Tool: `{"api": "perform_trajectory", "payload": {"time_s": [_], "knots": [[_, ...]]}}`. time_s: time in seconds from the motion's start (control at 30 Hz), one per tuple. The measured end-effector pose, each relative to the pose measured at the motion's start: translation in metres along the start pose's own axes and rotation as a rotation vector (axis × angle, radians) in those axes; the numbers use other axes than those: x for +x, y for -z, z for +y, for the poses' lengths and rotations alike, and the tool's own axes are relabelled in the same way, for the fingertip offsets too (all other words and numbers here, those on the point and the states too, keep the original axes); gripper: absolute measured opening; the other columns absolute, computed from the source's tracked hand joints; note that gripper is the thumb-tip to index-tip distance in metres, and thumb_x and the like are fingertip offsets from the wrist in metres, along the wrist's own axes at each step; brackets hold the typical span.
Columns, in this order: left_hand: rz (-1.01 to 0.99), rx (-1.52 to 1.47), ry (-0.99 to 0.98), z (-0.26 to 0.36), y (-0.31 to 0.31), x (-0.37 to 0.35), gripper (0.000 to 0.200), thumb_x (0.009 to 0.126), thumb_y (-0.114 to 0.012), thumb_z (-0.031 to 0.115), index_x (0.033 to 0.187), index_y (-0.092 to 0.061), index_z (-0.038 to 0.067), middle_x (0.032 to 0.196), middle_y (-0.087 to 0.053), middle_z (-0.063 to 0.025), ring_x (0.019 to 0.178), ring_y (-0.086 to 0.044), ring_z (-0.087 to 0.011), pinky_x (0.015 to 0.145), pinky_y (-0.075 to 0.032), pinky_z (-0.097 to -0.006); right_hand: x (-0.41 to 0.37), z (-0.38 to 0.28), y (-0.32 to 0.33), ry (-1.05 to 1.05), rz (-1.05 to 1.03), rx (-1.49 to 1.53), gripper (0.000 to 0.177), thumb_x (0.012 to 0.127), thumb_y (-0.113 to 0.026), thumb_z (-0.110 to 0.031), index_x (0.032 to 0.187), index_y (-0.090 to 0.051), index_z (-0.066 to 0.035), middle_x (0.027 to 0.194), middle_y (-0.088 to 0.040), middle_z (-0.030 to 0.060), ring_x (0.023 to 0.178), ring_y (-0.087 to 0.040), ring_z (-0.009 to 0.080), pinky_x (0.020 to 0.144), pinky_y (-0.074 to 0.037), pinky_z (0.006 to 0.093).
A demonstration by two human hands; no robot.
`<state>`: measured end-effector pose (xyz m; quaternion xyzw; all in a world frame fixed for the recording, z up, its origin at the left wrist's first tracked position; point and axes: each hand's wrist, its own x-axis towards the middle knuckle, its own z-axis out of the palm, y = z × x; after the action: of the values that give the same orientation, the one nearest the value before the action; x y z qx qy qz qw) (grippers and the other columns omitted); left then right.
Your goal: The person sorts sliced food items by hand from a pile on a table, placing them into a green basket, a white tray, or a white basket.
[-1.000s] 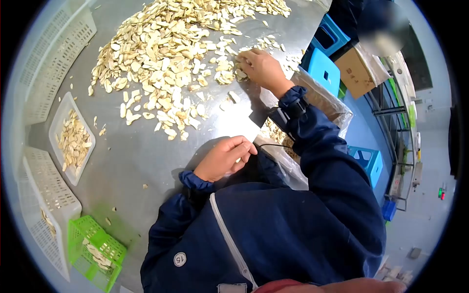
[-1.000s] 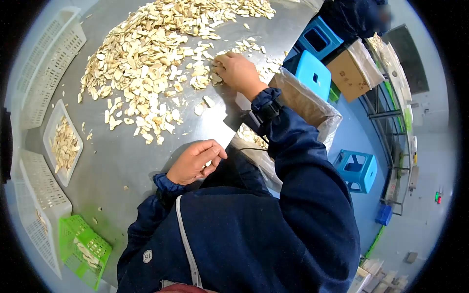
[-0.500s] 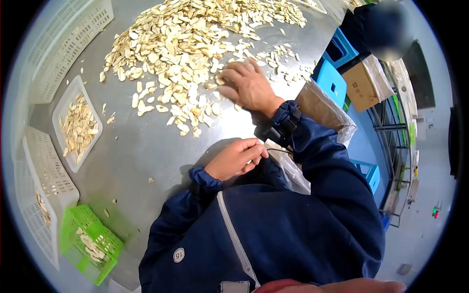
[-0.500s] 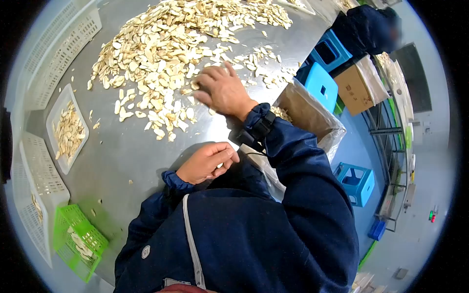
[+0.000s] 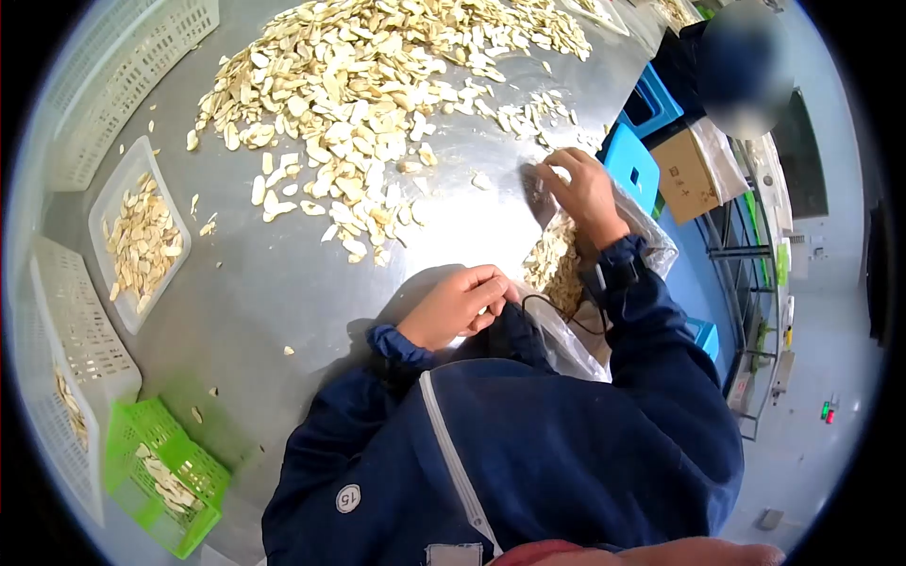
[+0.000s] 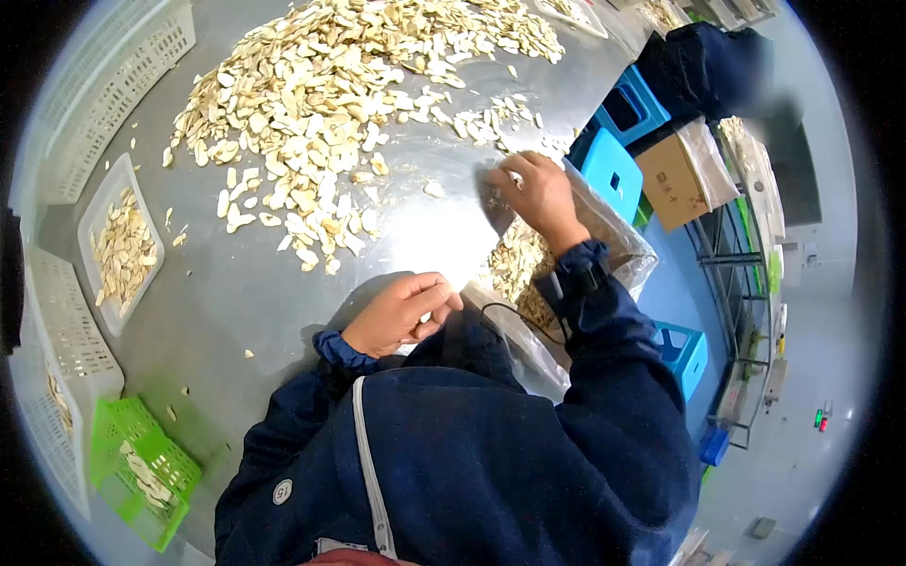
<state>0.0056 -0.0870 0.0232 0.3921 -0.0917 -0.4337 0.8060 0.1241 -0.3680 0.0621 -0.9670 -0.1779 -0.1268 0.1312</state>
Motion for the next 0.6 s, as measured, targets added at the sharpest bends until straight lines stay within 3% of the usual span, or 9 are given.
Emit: {"api": "perform_trajectory", "payload": {"time_s": [0.03, 0.13, 0.17, 0.27, 0.37, 0.47, 0.5, 0.6], "knots": [[0.016, -0.014, -0.009, 0.001, 0.0, 0.0, 0.029, 0.114, -0.049, 0.023, 0.109, -0.065, 0.0, 0.08, -0.055, -0.0005, 0.058, -0.046, -0.0042, 0.046, -0.033, -0.0194, 0.014, -0.003, -0.01, 0.061, 0.039, 0.052, 0.021, 0.096, -0.074, -0.029, 0.099, -0.076, -0.008, 0.094, -0.072, 0.0123, 0.084, -0.071, 0.0353, 0.073, -0.057, 0.044], [0.05, -0.102, -0.066, 0.001, 0.002, 0.0, 0.029, 0.115, -0.048, 0.023, 0.109, -0.063, 0.0, 0.08, -0.054, -0.0003, 0.058, -0.044, -0.0043, 0.046, -0.032, -0.0189, 0.076, -0.026, -0.034, 0.222, 0.069, 0.025, 0.018, 0.101, -0.065, -0.023, 0.105, -0.076, -0.01, 0.102, -0.074, 0.0117, 0.092, -0.071, 0.036, 0.079, -0.058, 0.0464], [0.054, -0.138, -0.09, 0.001, 0.003, 0.0, 0.029, 0.115, -0.048, 0.024, 0.109, -0.063, 0.0, 0.08, -0.053, -0.0003, 0.058, -0.044, -0.0043, 0.046, -0.031, -0.0187, 0.096, -0.031, -0.044, 0.181, 0.056, 0.057, 0.019, 0.102, -0.063, -0.024, 0.105, -0.077, -0.012, 0.104, -0.074, 0.01, 0.097, -0.07, 0.0354, 0.085, -0.057, 0.0465], [0.099, -0.248, -0.131, 0.006, 0.003, -0.003, 0.028, 0.115, -0.048, 0.024, 0.109, -0.062, 0.0, 0.081, -0.053, -0.0003, 0.058, -0.042, -0.0042, 0.046, -0.029, -0.0185, 0.138, -0.017, -0.085, 0.302, 0.218, -0.025, 0.018, 0.102, -0.061, -0.023, 0.105, -0.078, -0.014, 0.108, -0.075, 0.0082, 0.104, -0.069, 0.0344, 0.09, -0.056, 0.0458], [0.126, -0.299, -0.155, 0.005, 0.006, -0.003, 0.028, 0.114, -0.049, 0.025, 0.11, -0.062, 0.001, 0.083, -0.055, -0.0002, 0.059, -0.043, -0.0041, 0.046, -0.029, -0.0183, 0.149, 0.009, -0.095, 0.443, 0.011, -0.312, 0.017, 0.101, -0.063, -0.024, 0.105, -0.078, -0.017, 0.111, -0.075, 0.0075, 0.108, -0.068, 0.0338, 0.093, -0.054, 0.0446], [0.157, -0.4, -0.179, 0.002, 0.008, -0.001, 0.03, 0.115, -0.048, 0.028, 0.113, -0.061, 0.001, 0.084, -0.056, -0.0006, 0.059, -0.044, -0.0046, 0.044, -0.03, -0.0184, 0.128, -0.018, -0.065, 0.116, -0.034, -0.178, 0.016, 0.099, -0.066, -0.027, 0.103, -0.077, -0.016, 0.108, -0.075, 0.0083, 0.106, -0.068, 0.0325, 0.091, -0.055, 0.0451], [0.173, -0.437, -0.18, 0.0, 0.009, -0.001, 0.031, 0.115, -0.048, 0.029, 0.113, -0.061, 0.001, 0.084, -0.056, -0.0009, 0.059, -0.044, -0.0048, 0.044, -0.03, -0.0185, 0.12, -0.016, -0.06, 0.13, -0.023, -0.127, 0.028, 0.096, -0.073, -0.034, 0.11, -0.077, -0.011, 0.1, -0.074, 0.012, 0.099, -0.069, 0.0312, 0.087, -0.055, 0.044], [0.182, -0.595, -0.246, -0.006, 0.017, 0.005, 0.038, 0.116, -0.042, 0.034, 0.119, -0.061, 0.001, 0.085, -0.059, -0.0028, 0.059, -0.047, -0.006, 0.042, -0.032, -0.0189, 0.109, -0.048, -0.028, -0.103, -0.371, 0.233, 0.028, 0.1, -0.074, -0.034, 0.112, -0.076, -0.009, 0.097, -0.076, 0.0085, 0.091, -0.07, 0.0209, 0.085, -0.055, 0.0359]]}}
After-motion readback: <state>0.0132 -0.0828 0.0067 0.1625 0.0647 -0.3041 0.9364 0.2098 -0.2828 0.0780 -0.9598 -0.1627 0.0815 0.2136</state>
